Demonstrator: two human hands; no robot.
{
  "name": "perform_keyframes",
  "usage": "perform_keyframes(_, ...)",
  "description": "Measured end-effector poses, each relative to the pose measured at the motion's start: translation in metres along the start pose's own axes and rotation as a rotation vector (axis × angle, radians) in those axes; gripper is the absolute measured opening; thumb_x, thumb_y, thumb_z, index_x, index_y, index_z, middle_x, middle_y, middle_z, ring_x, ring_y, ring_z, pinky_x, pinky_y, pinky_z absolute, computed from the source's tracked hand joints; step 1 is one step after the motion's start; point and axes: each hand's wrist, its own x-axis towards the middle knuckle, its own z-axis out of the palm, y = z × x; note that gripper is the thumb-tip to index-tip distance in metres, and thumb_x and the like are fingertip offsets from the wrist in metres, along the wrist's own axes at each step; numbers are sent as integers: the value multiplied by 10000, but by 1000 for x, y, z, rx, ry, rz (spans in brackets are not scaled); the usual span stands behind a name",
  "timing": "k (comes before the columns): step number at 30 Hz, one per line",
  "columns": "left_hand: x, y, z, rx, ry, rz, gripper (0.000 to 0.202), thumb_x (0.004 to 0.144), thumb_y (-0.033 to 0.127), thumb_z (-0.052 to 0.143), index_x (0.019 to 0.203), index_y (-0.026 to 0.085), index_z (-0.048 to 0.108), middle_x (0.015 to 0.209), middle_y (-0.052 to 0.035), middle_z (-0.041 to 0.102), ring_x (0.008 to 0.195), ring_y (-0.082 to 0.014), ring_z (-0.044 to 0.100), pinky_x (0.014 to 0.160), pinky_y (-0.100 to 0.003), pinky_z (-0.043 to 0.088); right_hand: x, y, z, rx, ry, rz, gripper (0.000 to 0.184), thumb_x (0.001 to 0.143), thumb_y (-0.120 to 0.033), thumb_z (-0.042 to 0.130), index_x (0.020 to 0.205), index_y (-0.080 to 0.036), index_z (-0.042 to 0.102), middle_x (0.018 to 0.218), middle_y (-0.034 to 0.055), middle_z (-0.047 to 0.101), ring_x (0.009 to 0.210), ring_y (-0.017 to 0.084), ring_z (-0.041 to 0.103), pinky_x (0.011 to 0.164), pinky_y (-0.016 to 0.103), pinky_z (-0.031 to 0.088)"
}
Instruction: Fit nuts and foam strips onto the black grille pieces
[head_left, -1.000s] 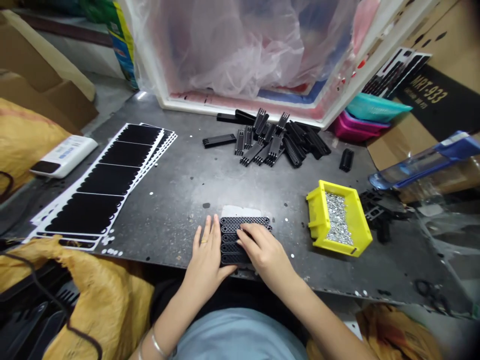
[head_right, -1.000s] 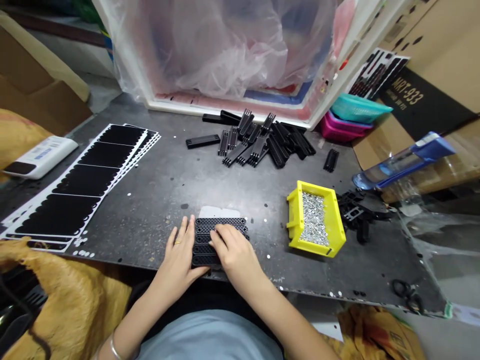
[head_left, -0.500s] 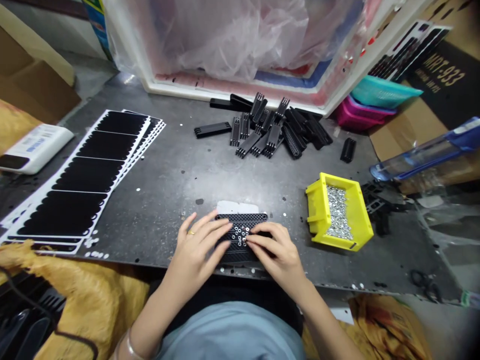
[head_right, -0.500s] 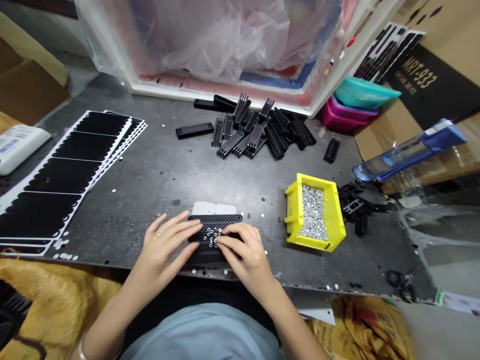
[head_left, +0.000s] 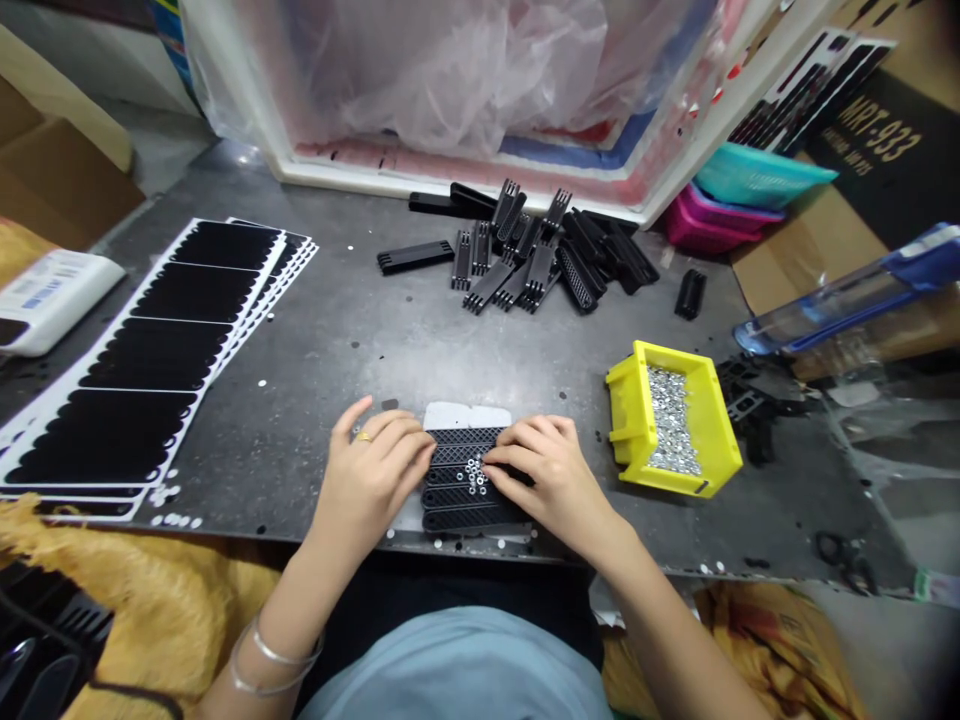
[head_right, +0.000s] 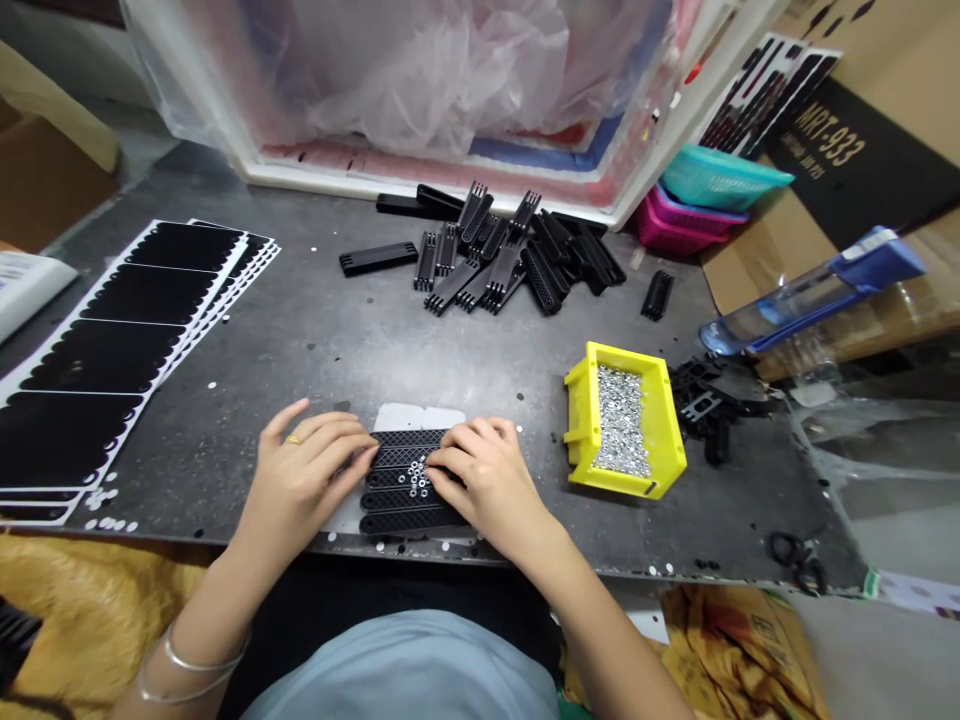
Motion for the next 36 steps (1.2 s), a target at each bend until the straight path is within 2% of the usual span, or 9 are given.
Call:
perform_keyframes(4, -3, -1, -2, 37, 14, -45, 94, 999, 180, 599, 977, 207, 686, 1025, -11, 790, 1032, -226, 731, 1171, -487, 321, 0, 6, -2, -60, 77, -7, 108, 1002, -252, 657, 930, -238, 736, 925, -11, 760, 901, 168, 645, 933, 392, 353)
perform_keyframes(7, -3, 1, 1, 14, 12, -48, 92, 1005, 163, 589, 1001, 191, 677, 1040, -19, 790, 1015, -211, 743, 1154, -463, 351, -3, 18, -9, -234, 171, -5, 109, 1005, -224, 644, 953, -234, 739, 926, 4, 762, 893, 189, 646, 923, 410, 349)
perform_keyframes(9, -4, 1, 5, 2, 23, -47, 101, 1013, 155, 579, 1038, 178, 674, 1055, -31, 791, 993, -197, 749, 1135, -441, 381, -5, 24, -13, -361, 181, -65, 121, 1006, -197, 629, 991, -227, 745, 922, 15, 764, 899, 203, 645, 919, 410, 360)
perform_keyframes(14, -12, -3, 11, 27, 71, 34, 168, 1018, 124, 569, 1143, 175, 669, 1122, -52, 798, 1035, -197, 754, 1120, -428, 413, -9, 25, -18, -604, 136, -233, 186, 999, -140, 590, 1086, -198, 744, 951, 37, 776, 961, 219, 661, 983, 402, 384)
perform_keyframes(19, -24, 0, 6, 89, 12, 79, 314, 1006, 149, 580, 1313, 186, 638, 1297, -76, 747, 1195, -248, 711, 1165, -460, 363, -20, 16, -16, -577, 5, -239, 335, 1022, -198, 534, 1329, -153, 662, 1204, 109, 754, 1133, 274, 650, 1061, 433, 418)
perform_keyframes(23, -28, 10, 4, 138, -12, 28, 382, 1006, 157, 561, 1383, 186, 617, 1361, -91, 709, 1202, -257, 708, 1183, -464, 338, -27, 6, -10, -598, -59, -224, 385, 1026, -188, 509, 1364, -44, 622, 1293, 197, 705, 1208, 321, 608, 1068, 463, 435)
perform_keyframes(27, -24, 12, 2, 125, -22, 25, 388, 1002, 150, 553, 1377, 206, 636, 1327, -84, 731, 1181, -250, 718, 1203, -471, 325, -12, 4, -11, -515, -14, -199, 287, 1029, -178, 512, 1232, -138, 711, 1099, 124, 763, 1041, 278, 649, 1014, 457, 430)
perform_keyframes(32, -16, 5, -3, 145, 0, 80, 275, 990, 151, 597, 1239, 193, 706, 1225, -51, 780, 1151, -256, 728, 1207, -483, 320, 11, 4, -2, -311, 50, -242, 165, 1046, -240, 578, 1065, -234, 743, 944, 7, 762, 859, 173, 633, 874, 374, 383)
perform_keyframes(36, -15, 6, -5, 171, -9, 96, 242, 995, 153, 600, 1202, 195, 718, 1222, -35, 782, 1159, -263, 723, 1189, -490, 337, 1, 12, -2, -290, 125, -179, 148, 1033, -228, 605, 968, -219, 738, 904, -6, 766, 856, 171, 637, 886, 380, 360)
